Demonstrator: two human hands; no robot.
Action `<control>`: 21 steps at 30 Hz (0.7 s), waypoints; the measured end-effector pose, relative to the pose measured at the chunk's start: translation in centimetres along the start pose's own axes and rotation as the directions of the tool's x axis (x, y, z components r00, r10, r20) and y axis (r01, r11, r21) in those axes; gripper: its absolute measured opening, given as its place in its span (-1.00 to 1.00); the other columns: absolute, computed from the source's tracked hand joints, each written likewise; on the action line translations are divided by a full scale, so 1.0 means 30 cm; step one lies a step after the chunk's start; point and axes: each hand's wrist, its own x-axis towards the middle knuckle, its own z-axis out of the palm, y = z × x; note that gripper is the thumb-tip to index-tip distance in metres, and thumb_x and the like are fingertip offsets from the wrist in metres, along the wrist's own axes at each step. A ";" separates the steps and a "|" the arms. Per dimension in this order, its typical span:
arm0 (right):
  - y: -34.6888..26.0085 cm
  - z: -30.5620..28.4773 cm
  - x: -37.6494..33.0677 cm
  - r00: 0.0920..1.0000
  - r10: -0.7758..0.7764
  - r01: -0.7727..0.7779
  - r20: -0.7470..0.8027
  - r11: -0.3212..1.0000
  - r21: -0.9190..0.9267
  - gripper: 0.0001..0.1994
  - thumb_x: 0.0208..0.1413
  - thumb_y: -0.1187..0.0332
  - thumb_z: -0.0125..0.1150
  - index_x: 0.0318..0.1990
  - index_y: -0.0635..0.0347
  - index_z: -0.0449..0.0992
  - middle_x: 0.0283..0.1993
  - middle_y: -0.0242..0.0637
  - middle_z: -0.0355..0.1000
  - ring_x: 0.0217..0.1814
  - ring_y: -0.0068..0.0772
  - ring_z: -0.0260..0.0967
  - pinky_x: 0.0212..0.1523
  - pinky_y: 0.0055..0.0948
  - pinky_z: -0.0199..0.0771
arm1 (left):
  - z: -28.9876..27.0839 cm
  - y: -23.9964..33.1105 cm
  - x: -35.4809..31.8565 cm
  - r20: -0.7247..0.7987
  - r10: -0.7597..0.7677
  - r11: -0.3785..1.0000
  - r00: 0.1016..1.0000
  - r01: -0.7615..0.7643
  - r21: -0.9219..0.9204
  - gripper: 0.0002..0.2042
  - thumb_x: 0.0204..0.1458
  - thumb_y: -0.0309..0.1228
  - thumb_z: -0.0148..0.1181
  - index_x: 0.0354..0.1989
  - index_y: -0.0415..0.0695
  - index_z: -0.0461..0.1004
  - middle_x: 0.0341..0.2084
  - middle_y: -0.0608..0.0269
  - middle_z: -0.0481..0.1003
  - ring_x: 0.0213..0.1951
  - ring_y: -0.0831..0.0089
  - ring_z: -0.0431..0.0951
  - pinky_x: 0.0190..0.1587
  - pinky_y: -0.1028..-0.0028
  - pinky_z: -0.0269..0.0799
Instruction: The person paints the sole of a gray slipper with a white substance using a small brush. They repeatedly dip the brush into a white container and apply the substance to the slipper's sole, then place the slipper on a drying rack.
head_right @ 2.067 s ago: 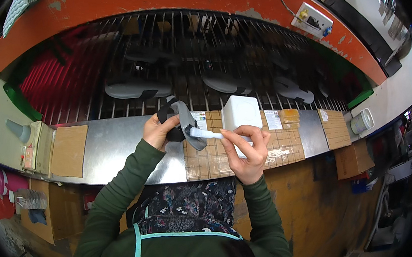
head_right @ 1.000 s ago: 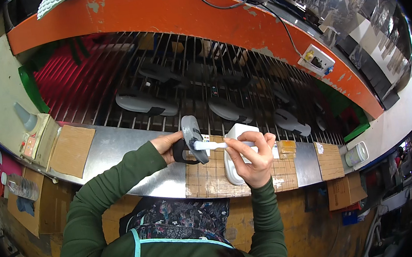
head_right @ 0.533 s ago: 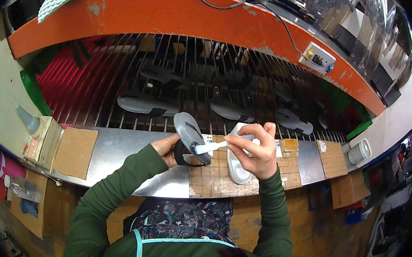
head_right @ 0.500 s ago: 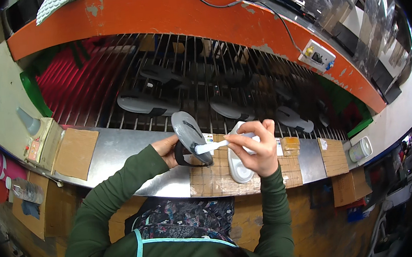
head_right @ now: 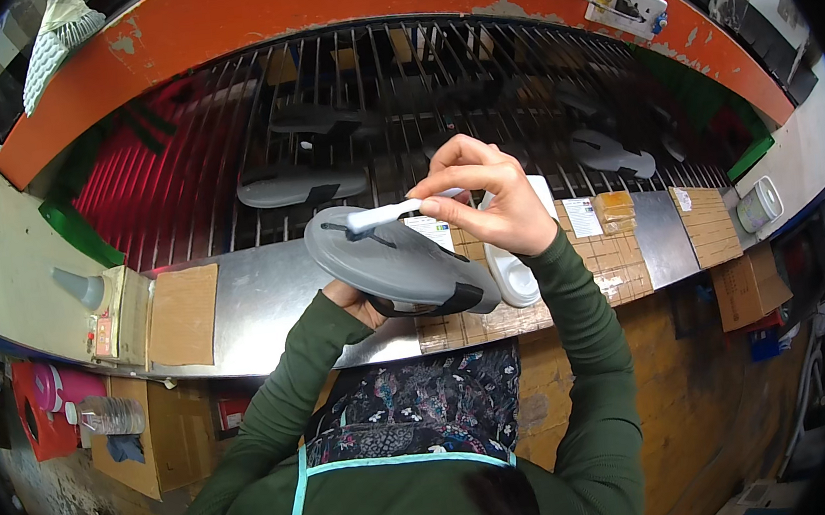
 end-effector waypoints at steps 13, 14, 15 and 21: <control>-0.067 -0.034 0.092 0.975 -0.084 0.150 0.207 0.933 -0.326 -0.83 -0.15 0.37 0.45 -0.32 0.04 0.70 -0.35 -0.43 0.42 -0.33 -0.49 0.30 -0.24 -0.46 0.15 | -0.049 0.019 0.014 -0.071 0.047 0.999 0.996 -0.045 0.022 -0.64 0.26 -0.29 0.03 0.07 -0.34 0.29 -0.07 -0.05 0.49 -0.09 0.23 0.61 -0.08 0.24 0.67; -0.067 -0.037 0.094 0.973 -0.085 0.154 0.217 0.932 -0.327 -0.83 -0.16 0.37 0.45 -0.32 0.03 0.70 -0.36 -0.44 0.43 -0.32 -0.49 0.30 -0.24 -0.45 0.14 | -0.058 0.022 0.015 -0.062 0.044 0.999 0.997 -0.042 0.022 -0.63 0.26 -0.28 0.02 0.07 -0.34 0.29 -0.07 -0.05 0.49 -0.09 0.22 0.61 -0.08 0.22 0.67; -0.065 -0.041 0.095 0.971 -0.084 0.157 0.225 0.931 -0.330 -0.82 -0.16 0.36 0.46 -0.32 0.03 0.70 -0.36 -0.44 0.43 -0.32 -0.50 0.30 -0.24 -0.45 0.13 | -0.063 0.023 0.016 -0.082 0.040 0.999 0.996 -0.039 0.010 -0.62 0.26 -0.26 0.02 0.07 -0.34 0.28 -0.07 -0.05 0.49 -0.09 0.22 0.61 -0.09 0.21 0.68; -0.032 -0.051 0.093 0.958 -0.149 0.215 0.245 0.938 -0.272 -0.82 -0.15 0.24 0.47 -0.32 -0.05 0.70 -0.33 -0.53 0.39 -0.39 -0.61 0.25 -0.23 -0.46 0.01 | -0.030 -0.014 0.015 0.094 -0.023 0.995 0.995 0.032 -0.097 -0.62 0.28 -0.24 -0.03 0.05 -0.36 0.28 -0.15 -0.01 0.51 -0.14 0.24 0.62 -0.08 0.20 0.67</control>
